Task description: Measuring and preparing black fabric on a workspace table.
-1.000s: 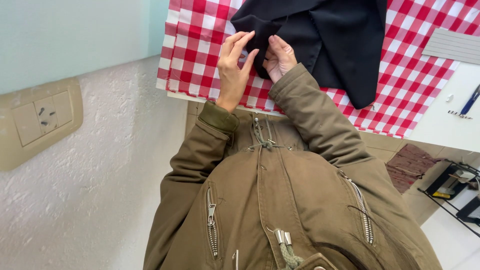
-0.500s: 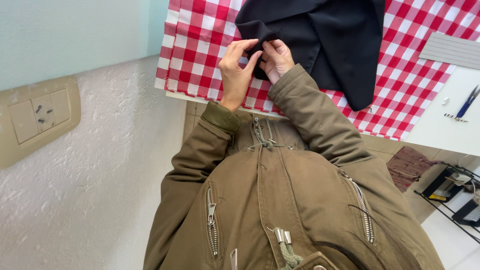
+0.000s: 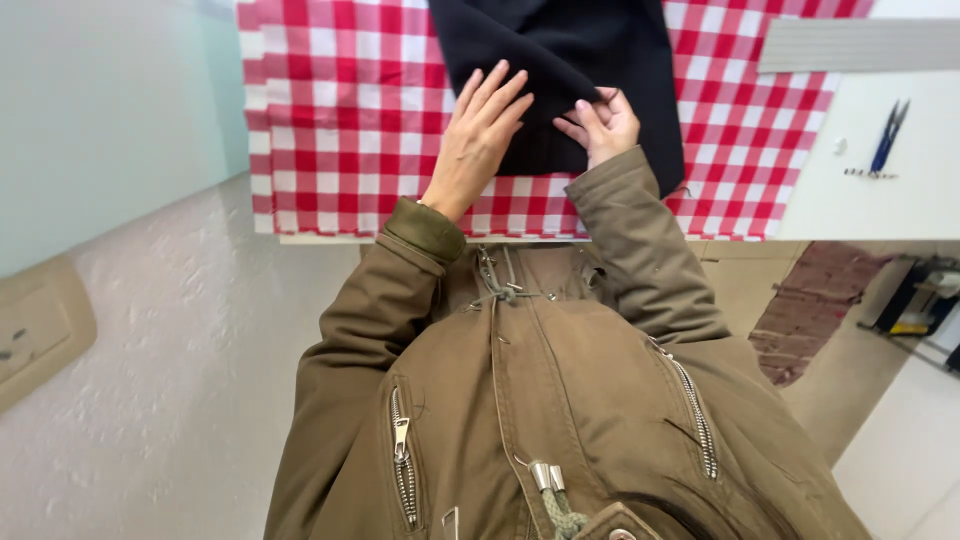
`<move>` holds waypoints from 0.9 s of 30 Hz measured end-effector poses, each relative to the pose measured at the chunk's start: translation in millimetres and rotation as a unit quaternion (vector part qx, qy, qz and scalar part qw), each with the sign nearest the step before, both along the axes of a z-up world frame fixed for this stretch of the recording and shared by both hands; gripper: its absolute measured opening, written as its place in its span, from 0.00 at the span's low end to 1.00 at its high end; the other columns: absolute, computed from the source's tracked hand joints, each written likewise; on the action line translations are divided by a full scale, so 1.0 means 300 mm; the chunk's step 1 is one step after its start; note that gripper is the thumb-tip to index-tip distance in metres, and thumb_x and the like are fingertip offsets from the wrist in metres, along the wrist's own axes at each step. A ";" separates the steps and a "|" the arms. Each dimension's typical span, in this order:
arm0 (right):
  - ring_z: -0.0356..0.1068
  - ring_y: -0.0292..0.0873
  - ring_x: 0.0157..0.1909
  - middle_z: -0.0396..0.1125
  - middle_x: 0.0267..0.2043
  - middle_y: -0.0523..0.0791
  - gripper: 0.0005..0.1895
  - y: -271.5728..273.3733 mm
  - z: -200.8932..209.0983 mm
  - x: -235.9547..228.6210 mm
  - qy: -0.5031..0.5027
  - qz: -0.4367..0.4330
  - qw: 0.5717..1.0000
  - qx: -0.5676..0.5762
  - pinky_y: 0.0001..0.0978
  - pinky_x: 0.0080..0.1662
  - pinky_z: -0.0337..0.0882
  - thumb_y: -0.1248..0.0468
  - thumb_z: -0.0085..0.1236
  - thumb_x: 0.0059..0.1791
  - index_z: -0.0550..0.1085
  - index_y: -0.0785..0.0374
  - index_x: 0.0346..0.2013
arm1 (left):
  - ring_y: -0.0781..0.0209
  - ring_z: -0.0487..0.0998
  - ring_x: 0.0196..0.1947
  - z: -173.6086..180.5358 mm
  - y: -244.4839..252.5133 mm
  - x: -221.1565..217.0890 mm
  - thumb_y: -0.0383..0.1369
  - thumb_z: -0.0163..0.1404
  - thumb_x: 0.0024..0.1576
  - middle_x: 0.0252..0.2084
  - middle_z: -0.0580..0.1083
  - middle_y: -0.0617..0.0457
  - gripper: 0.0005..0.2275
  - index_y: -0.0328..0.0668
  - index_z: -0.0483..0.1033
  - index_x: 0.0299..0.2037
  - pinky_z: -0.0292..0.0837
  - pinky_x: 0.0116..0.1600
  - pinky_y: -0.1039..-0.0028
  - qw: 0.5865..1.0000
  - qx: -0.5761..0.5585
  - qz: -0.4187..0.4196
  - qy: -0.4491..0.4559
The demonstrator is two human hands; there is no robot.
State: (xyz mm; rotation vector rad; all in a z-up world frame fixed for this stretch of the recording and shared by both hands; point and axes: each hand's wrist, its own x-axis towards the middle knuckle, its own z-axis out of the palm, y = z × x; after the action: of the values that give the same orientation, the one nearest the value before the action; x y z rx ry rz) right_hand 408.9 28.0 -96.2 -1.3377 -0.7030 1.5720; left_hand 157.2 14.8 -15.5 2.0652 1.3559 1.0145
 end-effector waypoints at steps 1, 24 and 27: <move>0.75 0.46 0.48 0.71 0.49 0.52 0.09 -0.005 -0.017 0.009 -0.005 -0.009 1.000 0.012 0.44 0.53 0.82 0.71 0.54 0.57 0.67 0.66 0.52 | 0.47 0.63 0.72 -0.019 0.013 0.018 0.23 0.56 0.61 0.68 0.69 0.46 0.15 0.36 0.76 0.59 0.55 0.76 0.54 0.998 0.014 -0.026 0.058; 0.72 0.43 0.60 0.62 0.69 0.52 0.11 -0.400 0.321 0.591 -0.170 -0.169 0.965 0.109 0.38 0.58 0.79 0.74 0.53 0.59 0.66 0.67 0.56 | 0.47 0.70 0.63 0.136 0.263 0.069 0.19 0.55 0.56 0.64 0.73 0.49 0.14 0.42 0.84 0.50 0.65 0.63 0.61 0.975 0.008 -0.199 0.097; 0.73 0.44 0.60 0.64 0.67 0.51 0.13 -0.461 0.376 0.824 -0.241 -0.176 0.949 0.101 0.37 0.58 0.79 0.74 0.54 0.57 0.67 0.68 0.57 | 0.45 0.70 0.66 0.176 0.202 0.073 0.16 0.53 0.57 0.65 0.72 0.47 0.15 0.41 0.83 0.51 0.66 0.68 0.60 0.985 -0.010 -0.152 0.087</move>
State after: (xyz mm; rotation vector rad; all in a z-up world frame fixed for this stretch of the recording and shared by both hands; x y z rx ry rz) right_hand 656.0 -110.4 16.5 -1.6030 -0.8371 0.8699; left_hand 179.2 75.3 37.3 2.2995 1.0778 0.7016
